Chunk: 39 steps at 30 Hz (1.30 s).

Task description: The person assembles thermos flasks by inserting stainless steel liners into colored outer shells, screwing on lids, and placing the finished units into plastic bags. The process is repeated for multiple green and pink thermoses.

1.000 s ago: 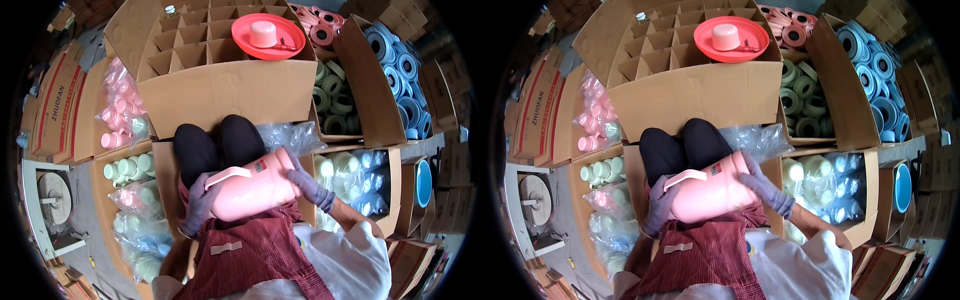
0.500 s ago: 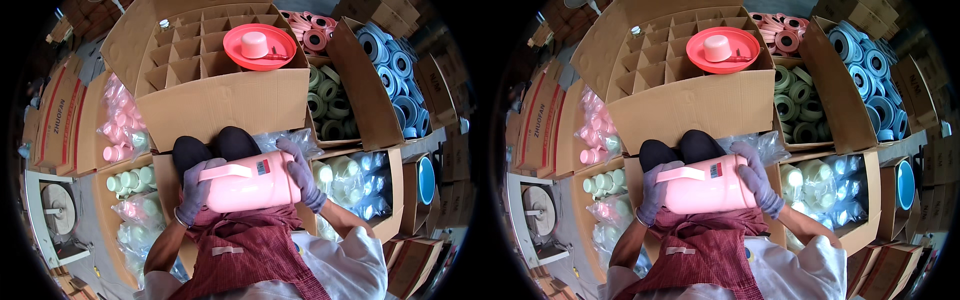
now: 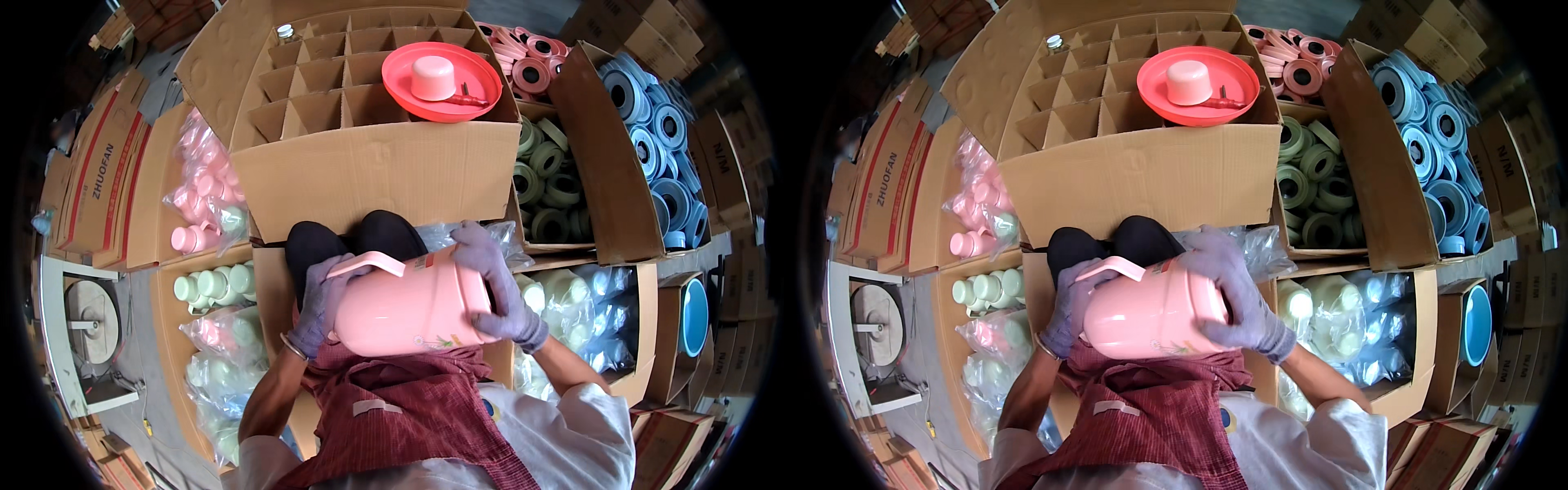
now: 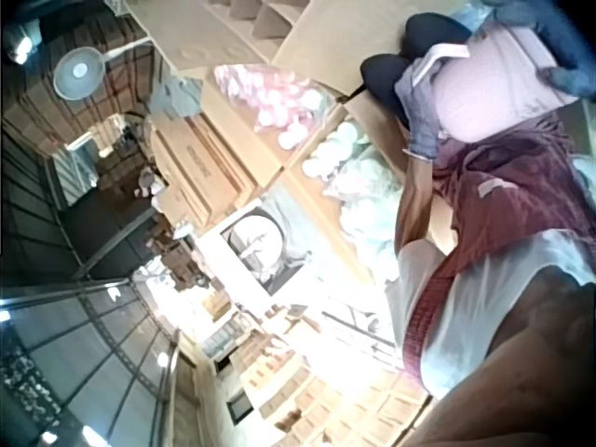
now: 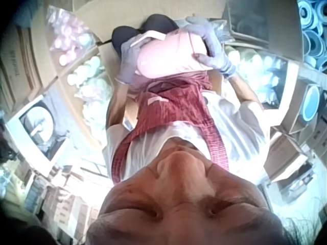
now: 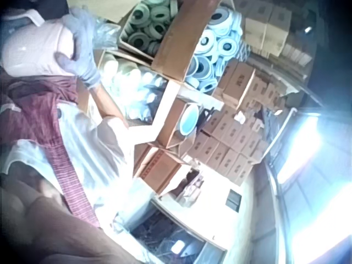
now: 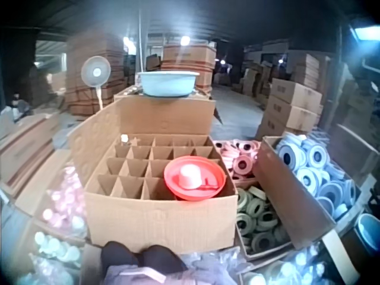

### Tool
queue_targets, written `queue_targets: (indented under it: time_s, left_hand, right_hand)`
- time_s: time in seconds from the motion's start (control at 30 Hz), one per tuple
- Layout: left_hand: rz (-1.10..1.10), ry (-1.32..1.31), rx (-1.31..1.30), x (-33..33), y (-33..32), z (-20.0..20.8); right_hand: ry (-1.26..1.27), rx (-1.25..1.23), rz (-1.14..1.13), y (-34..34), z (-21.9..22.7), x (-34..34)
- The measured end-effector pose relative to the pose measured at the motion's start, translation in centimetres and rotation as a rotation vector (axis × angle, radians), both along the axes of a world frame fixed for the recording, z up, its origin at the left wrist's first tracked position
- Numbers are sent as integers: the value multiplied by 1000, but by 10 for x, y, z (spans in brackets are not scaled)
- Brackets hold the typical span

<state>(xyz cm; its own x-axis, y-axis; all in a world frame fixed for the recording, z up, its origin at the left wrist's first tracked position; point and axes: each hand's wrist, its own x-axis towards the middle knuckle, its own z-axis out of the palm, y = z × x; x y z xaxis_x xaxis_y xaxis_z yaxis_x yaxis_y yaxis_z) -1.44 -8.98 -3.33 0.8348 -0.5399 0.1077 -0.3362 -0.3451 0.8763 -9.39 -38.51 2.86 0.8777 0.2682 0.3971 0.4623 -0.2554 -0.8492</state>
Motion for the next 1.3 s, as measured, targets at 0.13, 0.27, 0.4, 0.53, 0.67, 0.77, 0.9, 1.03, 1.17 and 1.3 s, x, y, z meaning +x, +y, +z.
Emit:
queue_targets:
  time_s: [0.13,0.27,0.4,0.53,0.67,0.77,0.9,1.03,1.17,1.3]
  left_hand:
    - [156,127,-74,-1,-6,26]
    - [68,-435,35,1,-13,22]
    - [31,192,-297,6,3,7]
    - [-216,560,-254,-9,3,4]
    - [-187,1027,-397,-40,20,-33]
    - [-293,721,-415,-46,-8,22]
    - [-205,249,-67,-26,-2,7]
    - [-41,-347,333,16,16,2]
    - [152,-123,-124,14,-5,52]
    - [82,-416,-24,7,-15,62]
  right_hand:
    - [350,485,-261,8,-61,-9]
    - [632,914,-263,7,-106,-11]
    - [585,478,-319,12,-66,0]
    - [-151,-209,266,-13,20,13]
    - [-253,-248,478,5,66,26]
    - [-232,-229,498,12,70,29]
    - [-134,-113,306,10,43,17]
    - [-16,141,24,8,-11,11]
    - [296,703,-318,23,-79,7]
    - [546,1116,-208,21,-98,10]
